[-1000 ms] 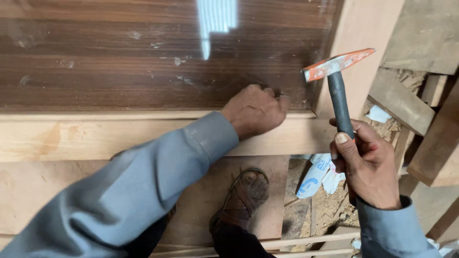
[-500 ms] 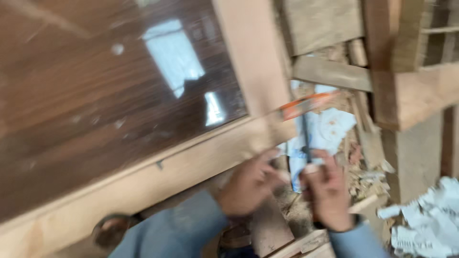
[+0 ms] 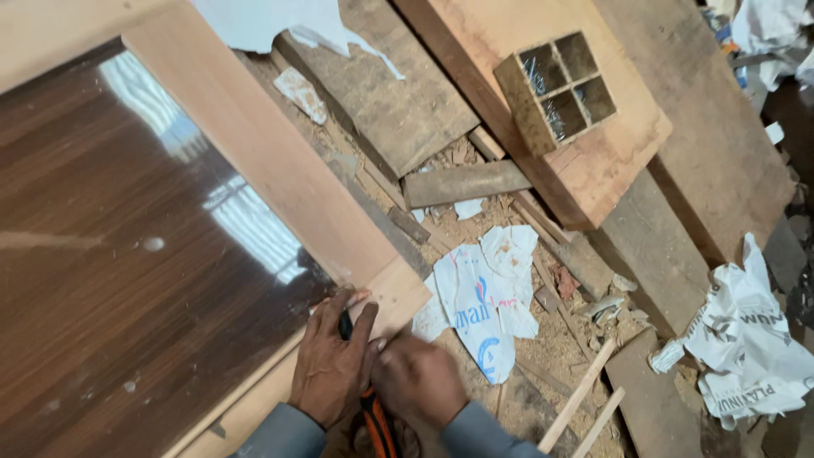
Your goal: The person hammers nails into the wooden frame of a door by hand using a hammer.
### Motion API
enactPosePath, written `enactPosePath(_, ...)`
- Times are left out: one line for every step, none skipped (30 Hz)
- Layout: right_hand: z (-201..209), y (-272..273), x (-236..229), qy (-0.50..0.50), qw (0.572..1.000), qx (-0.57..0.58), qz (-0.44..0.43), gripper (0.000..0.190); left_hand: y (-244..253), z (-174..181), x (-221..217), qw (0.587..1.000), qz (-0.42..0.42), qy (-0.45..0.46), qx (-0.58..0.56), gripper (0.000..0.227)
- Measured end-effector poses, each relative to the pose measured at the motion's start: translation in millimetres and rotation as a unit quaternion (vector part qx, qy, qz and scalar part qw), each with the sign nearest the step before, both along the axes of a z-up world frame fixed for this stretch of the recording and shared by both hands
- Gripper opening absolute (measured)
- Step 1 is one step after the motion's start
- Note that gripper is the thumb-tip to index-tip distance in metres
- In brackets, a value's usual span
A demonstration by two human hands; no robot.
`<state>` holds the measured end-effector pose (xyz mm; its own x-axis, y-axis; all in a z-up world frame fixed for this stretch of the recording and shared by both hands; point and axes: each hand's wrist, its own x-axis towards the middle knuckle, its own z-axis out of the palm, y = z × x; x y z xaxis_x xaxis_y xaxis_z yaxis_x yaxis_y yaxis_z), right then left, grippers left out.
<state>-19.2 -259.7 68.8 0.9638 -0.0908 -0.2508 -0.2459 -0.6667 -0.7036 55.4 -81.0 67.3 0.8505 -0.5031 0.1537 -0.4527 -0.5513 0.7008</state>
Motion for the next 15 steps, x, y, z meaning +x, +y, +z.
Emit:
enactPosePath(-4.5,-17.7,7.9,0.049,0.995,-0.004,-0.082,0.022,-5.1,-7.7,2.9,1.0,-0.003,-0.004,0.018,0.047)
enactPosePath(-11.8,-47.2,28.1,0.06,0.988,-0.031,-0.138,0.021,-7.6,-15.3,3.9,0.999,-0.005,-0.008,0.039,0.053)
enactPosePath(-18.1,-83.8,57.5,-0.016,0.986,0.009,-0.168,0.017,-7.2,-22.3,2.7,0.999,-0.004,-0.012,0.04,0.053)
enactPosePath(-18.9,-122.3,87.1,-0.106,0.982,-0.043,-0.154,0.015,-5.5,-29.0,1.0,0.999,-0.001,-0.011,0.034,0.053)
enactPosePath(-16.6,-156.4,111.4,-0.2,0.964,-0.139,-0.111,0.006,-4.3,-36.1,-0.4,1.0,0.001,-0.01,0.028,0.053)
enactPosePath(-14.9,-190.6,142.2,-0.214,0.96,-0.152,-0.099,0.005,-4.5,-43.7,-3.6,1.0,0.001,-0.012,0.027,0.053)
enactPosePath(-14.3,-220.3,172.7,-0.232,0.954,-0.161,-0.101,0.008,-4.4,-51.7,-6.2,1.0,0.007,-0.01,0.029,0.053)
enactPosePath(-13.4,-247.1,201.3,-0.253,0.942,-0.201,-0.088,0.01,-4.2,-59.7,-7.4,0.999,0.017,-0.009,0.032,0.053)
enactPosePath(-15.6,-270.5,228.7,-0.264,0.937,-0.214,-0.083,0.011,-3.5,-67.8,-9.1,0.999,0.022,-0.013,0.032,0.053)
enactPosePath(-20.0,-293.7,254.8,-0.276,0.931,-0.226,-0.075,0.012,-4.5,-77.0,-10.9,0.999,0.018,-0.042,0.02,0.053)
enactPosePath(-27.2,-316.2,276.8,-0.281,0.93,-0.225,-0.07,0.012,-4.9,-87.5,-12.4,0.997,0.015,-0.07,0.009,0.053)
enactPosePath(-36.0,-340.3,298.3,-0.267,0.924,-0.264,-0.067,0.013,-7.9,-97.9,-17.2,0.997,0.026,-0.071,0.008,0.053)
enactPosePath(-46.0,-364.9,317.2,-0.253,0.916,-0.303,-0.065,0.014,-10.2,-108.3,-15.5,0.997,0.037,-0.066,0.006,0.053)
enactPosePath(-61.3,-384.6,338.0,-0.214,0.919,-0.326,-0.058,0.017,-15.8,-110.6,-10.9,0.997,0.05,-0.061,0.01,0.053)
enactPosePath(-74.6,-404.7,355.3,-0.175,0.919,-0.349,-0.051,0.02,-22.2,-114.7,-6.5,0.997,0.063,-0.035,0.014,0.053)
